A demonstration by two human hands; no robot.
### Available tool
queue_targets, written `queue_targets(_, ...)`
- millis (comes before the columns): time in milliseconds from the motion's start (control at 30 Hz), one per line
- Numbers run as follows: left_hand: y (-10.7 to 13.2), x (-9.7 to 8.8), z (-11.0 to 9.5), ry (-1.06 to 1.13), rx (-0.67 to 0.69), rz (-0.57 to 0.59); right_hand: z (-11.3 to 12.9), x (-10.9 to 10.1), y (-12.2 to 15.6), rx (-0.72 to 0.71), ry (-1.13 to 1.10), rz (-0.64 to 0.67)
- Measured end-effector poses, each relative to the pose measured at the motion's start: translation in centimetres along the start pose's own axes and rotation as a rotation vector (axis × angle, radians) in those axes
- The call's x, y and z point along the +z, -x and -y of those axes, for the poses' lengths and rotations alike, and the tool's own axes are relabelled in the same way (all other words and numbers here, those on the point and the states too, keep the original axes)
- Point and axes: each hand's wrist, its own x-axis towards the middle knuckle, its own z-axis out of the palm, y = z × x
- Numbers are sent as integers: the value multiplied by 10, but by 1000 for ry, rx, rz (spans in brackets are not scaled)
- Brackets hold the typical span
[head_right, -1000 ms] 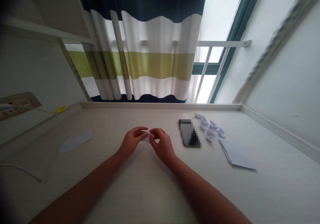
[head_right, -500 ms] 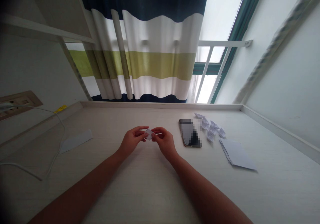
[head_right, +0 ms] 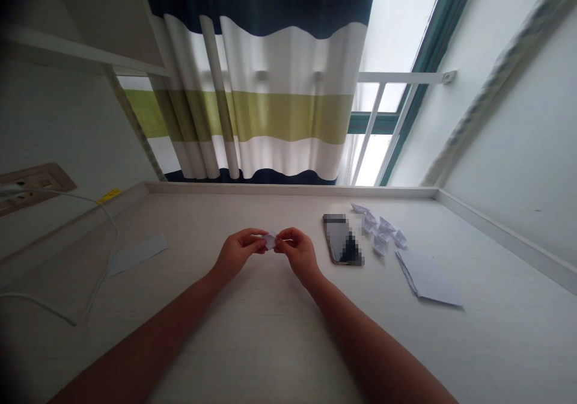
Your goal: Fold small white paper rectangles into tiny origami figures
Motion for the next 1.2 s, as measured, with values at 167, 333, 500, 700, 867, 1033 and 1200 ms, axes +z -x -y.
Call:
queue_targets(167,-2,-1,1,36,-3,-33,0,-2,-1,3,-4,53)
queue_targets(333,-1,-1,0,33,-2,-34,0,-2,-1,24,29,47)
queue_targets(500,1,2,-3,20,-4,-32,1,-1,-1,12,72,27)
queue_targets(700,1,2,-6,77,-36,-36,3,-2,0,-17,44,42)
queue_targets(867,-1,0,-5,150,-96,-38,6,-3,0,6,40,61)
queue_targets(1033,-1,0,-3,171,-116,-30,11,-3,1,4,58,79)
queue_targets(1200,1,1,-5,159,-113,-25,16,-3,3,32,75,104)
